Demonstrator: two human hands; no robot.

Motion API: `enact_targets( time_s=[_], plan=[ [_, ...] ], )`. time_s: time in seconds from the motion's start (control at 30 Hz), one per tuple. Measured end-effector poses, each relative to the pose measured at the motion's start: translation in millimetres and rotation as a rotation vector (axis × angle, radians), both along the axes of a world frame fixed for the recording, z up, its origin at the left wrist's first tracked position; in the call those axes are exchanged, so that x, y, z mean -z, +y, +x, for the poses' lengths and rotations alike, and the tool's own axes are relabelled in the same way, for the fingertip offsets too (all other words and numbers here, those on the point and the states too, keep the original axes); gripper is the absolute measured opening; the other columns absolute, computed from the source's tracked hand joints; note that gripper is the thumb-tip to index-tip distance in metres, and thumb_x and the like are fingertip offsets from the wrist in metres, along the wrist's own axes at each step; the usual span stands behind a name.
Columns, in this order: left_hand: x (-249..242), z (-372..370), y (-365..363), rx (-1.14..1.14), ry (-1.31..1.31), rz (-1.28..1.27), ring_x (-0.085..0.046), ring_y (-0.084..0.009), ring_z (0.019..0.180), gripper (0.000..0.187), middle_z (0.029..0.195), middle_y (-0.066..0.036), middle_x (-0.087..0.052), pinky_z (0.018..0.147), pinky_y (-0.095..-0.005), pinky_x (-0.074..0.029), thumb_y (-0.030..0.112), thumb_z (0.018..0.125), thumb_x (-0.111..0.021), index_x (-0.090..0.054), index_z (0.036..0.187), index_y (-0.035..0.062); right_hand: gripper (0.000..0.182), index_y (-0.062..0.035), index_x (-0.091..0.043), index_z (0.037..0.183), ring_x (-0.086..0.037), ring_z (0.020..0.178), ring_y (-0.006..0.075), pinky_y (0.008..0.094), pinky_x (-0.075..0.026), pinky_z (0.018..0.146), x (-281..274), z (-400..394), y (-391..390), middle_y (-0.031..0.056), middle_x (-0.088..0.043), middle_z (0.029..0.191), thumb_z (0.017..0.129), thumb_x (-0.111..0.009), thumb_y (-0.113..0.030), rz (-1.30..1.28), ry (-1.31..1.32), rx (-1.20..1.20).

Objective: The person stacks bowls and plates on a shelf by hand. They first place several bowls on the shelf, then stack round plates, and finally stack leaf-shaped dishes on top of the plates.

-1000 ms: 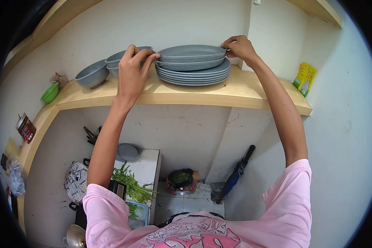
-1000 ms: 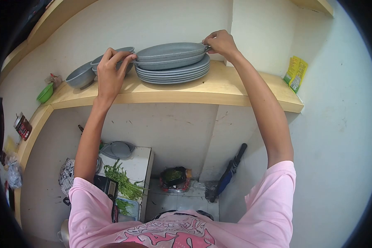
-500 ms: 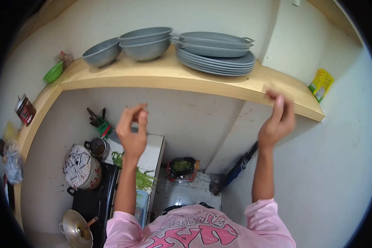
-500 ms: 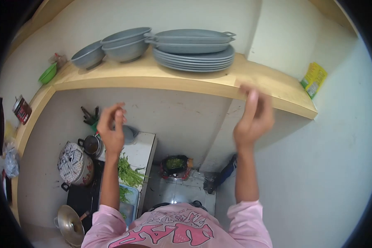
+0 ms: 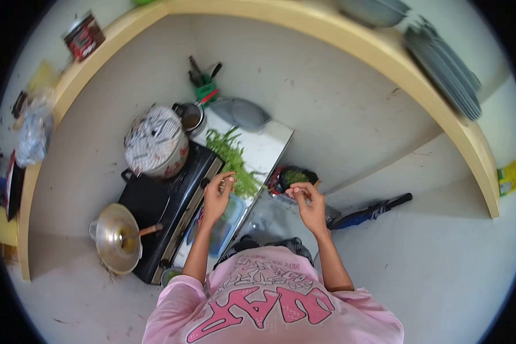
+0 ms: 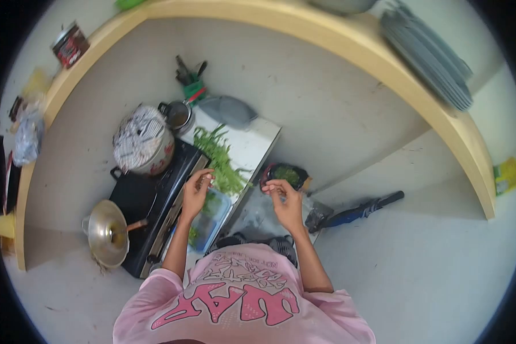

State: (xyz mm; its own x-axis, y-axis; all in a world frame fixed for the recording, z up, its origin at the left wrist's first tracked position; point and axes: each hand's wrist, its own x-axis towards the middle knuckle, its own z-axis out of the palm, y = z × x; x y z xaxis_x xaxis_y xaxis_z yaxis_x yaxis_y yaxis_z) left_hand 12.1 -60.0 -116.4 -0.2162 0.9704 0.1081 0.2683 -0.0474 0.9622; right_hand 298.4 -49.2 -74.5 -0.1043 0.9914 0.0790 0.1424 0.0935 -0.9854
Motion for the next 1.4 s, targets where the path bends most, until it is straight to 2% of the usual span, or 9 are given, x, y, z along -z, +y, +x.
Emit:
enact_targets(
  time_s=[0.33,0.53,0.6,0.73,0.93,1.07,1.13,1.23,1.4],
  plan=[
    [65.5,-58.6,-63.8,-0.076,-0.178,-0.200,-0.066,-0.0101,0.082,0.027,0.100,-0.007,-0.075,0.071,-0.0253,-0.050,0.022,0.106,-0.061,-0.069,0.125,0.0033,0.016,0.0029,-0.069,0.112,-0.073,0.089,0.0153,0.0306,-0.056,0.084,57.4,-66.9,-13.0,0.0121,-0.078,0.098,0.102,-0.059,-0.007,-0.124,-0.143,-0.185],
    [91.4,-52.4,-53.6,-0.040,-0.272,-0.303,-0.066,-0.0105,0.085,0.029,0.103,-0.007,-0.074,0.072,-0.0261,-0.051,0.022,0.108,-0.059,-0.067,0.127,0.0027,0.018,0.0026,-0.068,0.112,-0.072,0.087,0.0144,0.0298,-0.056,0.083,76.5,-71.3,10.7,0.0122,-0.078,0.098,0.104,-0.059,-0.010,-0.191,-0.184,-0.225],
    [101.8,-52.1,-41.7,-0.023,-0.269,-0.319,-0.067,-0.0119,0.087,0.030,0.105,-0.008,-0.074,0.076,-0.0269,-0.053,0.023,0.108,-0.059,-0.066,0.128,0.0023,0.019,0.0027,-0.068,0.113,-0.072,0.088,0.0140,0.0300,-0.056,0.082,89.1,-71.2,26.3,0.0115,-0.078,0.099,0.105,-0.059,-0.011,-0.212,-0.171,-0.243],
    [110.1,-52.0,1.6,0.009,-0.350,-0.353,-0.069,-0.0150,0.094,0.033,0.108,-0.010,-0.073,0.087,-0.0294,-0.056,0.026,0.109,-0.057,-0.065,0.129,0.0014,0.022,0.0017,-0.067,0.116,-0.070,0.089,0.0135,0.0286,-0.055,0.082,131.1,-69.8,72.9,0.0096,-0.077,0.101,0.107,-0.058,-0.016,-0.296,-0.022,-0.297],
    [151.4,-53.7,110.8,0.053,-0.530,-0.397,-0.070,-0.0200,0.106,0.040,0.121,-0.013,-0.071,0.095,-0.0330,-0.057,0.031,0.108,-0.058,-0.062,0.133,0.0003,0.029,-0.0011,-0.063,0.122,-0.070,0.095,0.0170,0.0300,-0.054,0.086,195.7,-84.3,183.0,0.0098,-0.074,0.112,0.109,-0.052,-0.024,-0.569,0.106,-0.185],
    [170.2,-53.6,192.6,-0.008,-0.763,-0.405,-0.062,-0.0264,0.124,0.048,0.140,-0.016,-0.060,0.108,-0.0376,-0.051,0.031,0.108,-0.057,-0.051,0.145,0.0008,0.038,-0.0009,-0.056,0.134,-0.068,0.107,0.0205,0.0336,-0.055,0.090,201.1,-105.3,264.3,0.0129,-0.069,0.122,0.109,-0.051,-0.028,-0.772,0.321,-0.053],
    [184.1,-53.2,221.7,-0.045,-0.916,-0.399,-0.054,-0.0298,0.137,0.052,0.151,-0.018,-0.050,0.117,-0.0413,-0.045,0.030,0.110,-0.053,-0.042,0.152,0.0005,0.041,-0.0005,-0.052,0.138,-0.066,0.111,0.0226,0.0351,-0.055,0.091,216.3,-115.1,297.8,0.0146,-0.066,0.126,0.109,-0.051,-0.029,-0.703,0.244,-0.019],
    [198.3,-45.7,255.9,-0.105,-1.063,-0.400,-0.048,-0.0298,0.142,0.058,0.157,-0.017,-0.043,0.119,-0.0403,-0.042,0.027,0.110,-0.053,-0.033,0.157,-0.0003,0.046,0.0034,-0.047,0.140,-0.066,0.113,0.0260,0.0380,-0.056,0.094,231.5,-131.8,331.7,0.0175,-0.064,0.127,0.109,-0.051,-0.030,-0.688,0.201,-0.002],
    [193.4,-38.1,296.6,-0.077,-0.963,-0.433,-0.050,-0.0298,0.141,0.063,0.158,-0.016,-0.042,0.118,-0.0387,-0.043,0.025,0.108,-0.056,-0.027,0.161,0.0054,0.042,0.0095,-0.047,0.136,-0.069,0.110,0.0280,0.0391,-0.057,0.097,247.1,-142.4,355.2,0.0223,-0.065,0.121,0.110,-0.047,-0.024,-0.727,0.345,-0.024]
  ],
)
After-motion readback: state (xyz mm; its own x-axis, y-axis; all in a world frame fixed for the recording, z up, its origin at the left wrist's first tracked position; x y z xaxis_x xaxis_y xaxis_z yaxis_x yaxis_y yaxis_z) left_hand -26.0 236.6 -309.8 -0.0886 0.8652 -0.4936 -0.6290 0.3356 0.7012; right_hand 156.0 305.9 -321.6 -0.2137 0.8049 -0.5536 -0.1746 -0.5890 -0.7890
